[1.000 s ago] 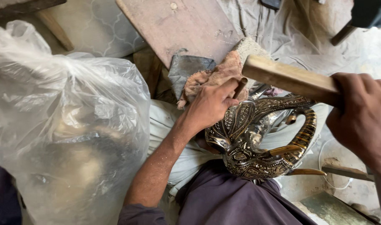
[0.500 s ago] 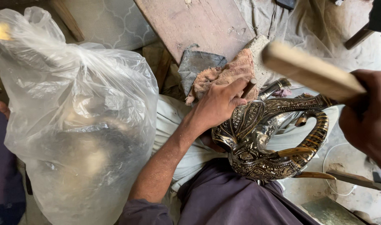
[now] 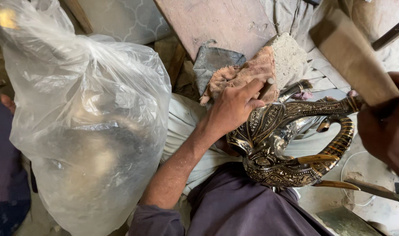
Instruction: The person uses a metal chisel and a wooden mallet to engrave decorative patterns into a silver-colored metal object shaped like a ram's head. They repeatedly tap the chisel along the surface to create fine details.
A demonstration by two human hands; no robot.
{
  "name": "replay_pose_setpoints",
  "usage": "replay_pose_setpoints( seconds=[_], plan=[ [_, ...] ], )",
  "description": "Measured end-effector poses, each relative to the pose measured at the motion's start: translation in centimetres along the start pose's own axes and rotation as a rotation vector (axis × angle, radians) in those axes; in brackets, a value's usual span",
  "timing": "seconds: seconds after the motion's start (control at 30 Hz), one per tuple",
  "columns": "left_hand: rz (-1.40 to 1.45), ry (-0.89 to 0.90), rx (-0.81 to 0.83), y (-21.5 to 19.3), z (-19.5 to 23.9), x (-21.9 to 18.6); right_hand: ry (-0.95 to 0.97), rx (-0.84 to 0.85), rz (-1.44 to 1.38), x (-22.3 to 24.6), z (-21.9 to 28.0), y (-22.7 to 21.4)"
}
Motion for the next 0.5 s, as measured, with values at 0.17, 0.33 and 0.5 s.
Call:
replay_pose_setpoints(
  seconds=[0.17, 0.33, 0.5],
  plan=[
    [-0.02, -0.138, 0.061, -0.4, -0.1, -0.2, -0.102, 0.059, 0.109, 0.5, -1.0, 0.3],
    [-0.025, -0.054, -0.135, -0.3, 0.9, -0.8, -0.236, 0.034, 0.164, 1.6, -2.3, 0.3],
    [0.042, -0.167, -0.301, -0.3, 2.5, -1.9, -0.384, 0.057, 0.505, 5.1, -4.2, 0.3]
  ],
)
Point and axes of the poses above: each hand's wrist, its own z-axis away from the middle knuckle, its own y-axis out of the palm, x = y × z, the point moved 1 cm from there along -z, towards the middle knuckle, and after that the axes turned 8 degrees about -x, right-handed, at the moved point
